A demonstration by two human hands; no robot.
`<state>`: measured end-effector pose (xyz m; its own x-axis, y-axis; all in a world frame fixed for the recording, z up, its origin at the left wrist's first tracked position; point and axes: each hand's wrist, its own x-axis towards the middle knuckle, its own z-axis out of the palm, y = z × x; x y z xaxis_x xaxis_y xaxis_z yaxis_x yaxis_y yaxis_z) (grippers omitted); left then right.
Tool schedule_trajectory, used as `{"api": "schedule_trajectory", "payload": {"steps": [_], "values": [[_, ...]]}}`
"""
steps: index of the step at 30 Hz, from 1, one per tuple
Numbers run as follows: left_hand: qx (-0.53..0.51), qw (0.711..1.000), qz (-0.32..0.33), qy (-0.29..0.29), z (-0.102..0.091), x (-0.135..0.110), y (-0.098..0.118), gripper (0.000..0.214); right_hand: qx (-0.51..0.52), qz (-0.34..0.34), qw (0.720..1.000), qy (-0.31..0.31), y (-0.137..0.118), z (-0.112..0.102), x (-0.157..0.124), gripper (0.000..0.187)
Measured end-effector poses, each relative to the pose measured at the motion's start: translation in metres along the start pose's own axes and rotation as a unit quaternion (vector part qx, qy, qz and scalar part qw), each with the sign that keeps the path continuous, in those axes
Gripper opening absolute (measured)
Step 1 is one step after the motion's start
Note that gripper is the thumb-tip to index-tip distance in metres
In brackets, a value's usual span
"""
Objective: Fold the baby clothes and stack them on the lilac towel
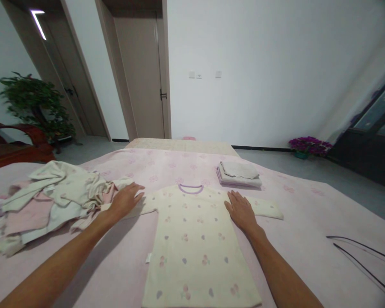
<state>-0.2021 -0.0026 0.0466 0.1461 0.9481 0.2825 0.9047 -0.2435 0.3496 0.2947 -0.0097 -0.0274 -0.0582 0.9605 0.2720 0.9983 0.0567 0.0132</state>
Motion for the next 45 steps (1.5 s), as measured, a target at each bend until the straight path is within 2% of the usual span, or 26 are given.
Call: {"api": "schedule_trajectory", "payload": {"steps": [2,5,8,10,15,17,19,22,24,27,30,32,35,38,41,45], "values": [[-0.003,0.998,0.048,-0.035,0.027,0.003,0.035,0.041,-0.006,0.003,1.000,-0.005,-0.001,-0.002,-0.001,0.057],[0.020,0.994,0.077,-0.078,0.070,0.007,0.079,0.050,-0.015,0.011,1.000,-0.009,-0.003,-0.005,-0.004,0.057],[0.048,0.991,0.083,-0.092,0.101,0.008,0.107,0.059,-0.020,0.031,0.999,-0.013,-0.004,-0.006,-0.005,0.058],[0.078,0.990,0.074,-0.088,0.110,0.007,0.114,0.065,-0.022,0.057,0.998,-0.022,-0.004,-0.006,-0.004,0.059],[0.147,0.984,0.029,-0.098,0.108,0.006,0.113,0.064,-0.023,0.127,0.991,-0.036,0.001,-0.005,-0.003,0.062],[0.157,0.984,0.012,-0.089,0.107,0.006,0.115,0.062,-0.027,0.144,0.989,-0.016,0.002,-0.008,-0.004,0.061],[0.155,0.985,0.028,-0.071,0.108,0.007,0.122,0.054,-0.022,0.130,0.991,0.021,0.000,-0.013,-0.004,0.056],[0.114,0.984,0.125,-0.054,0.114,0.008,0.140,0.045,0.030,0.039,0.997,0.060,-0.015,-0.026,-0.004,0.051],[0.084,0.978,0.180,-0.056,0.120,0.008,0.152,0.045,0.078,-0.041,0.995,0.044,-0.034,-0.034,-0.006,0.050],[0.080,0.977,0.193,-0.053,0.128,0.003,0.163,0.050,0.123,-0.156,0.980,-0.023,-0.066,-0.041,-0.010,0.051],[0.089,0.977,0.188,-0.054,0.130,-0.002,0.164,0.052,0.125,-0.197,0.969,-0.085,-0.084,-0.039,-0.008,0.059],[0.094,0.977,0.181,-0.065,0.129,-0.003,0.162,0.052,0.110,-0.185,0.971,-0.109,-0.084,-0.035,0.000,0.062],[0.101,0.980,0.156,-0.074,0.125,-0.003,0.160,0.055,0.082,-0.126,0.980,-0.131,-0.078,-0.033,0.018,0.065],[0.101,0.984,0.129,-0.073,0.124,-0.003,0.161,0.059,0.062,-0.077,0.987,-0.126,-0.082,-0.032,0.026,0.066],[0.100,0.986,0.116,-0.071,0.127,-0.004,0.162,0.062,0.068,-0.095,0.987,-0.106,-0.097,-0.030,0.022,0.067],[0.105,0.989,0.087,-0.058,0.130,-0.001,0.159,0.065,0.088,-0.110,0.983,-0.115,-0.109,-0.024,0.022,0.073]]}}
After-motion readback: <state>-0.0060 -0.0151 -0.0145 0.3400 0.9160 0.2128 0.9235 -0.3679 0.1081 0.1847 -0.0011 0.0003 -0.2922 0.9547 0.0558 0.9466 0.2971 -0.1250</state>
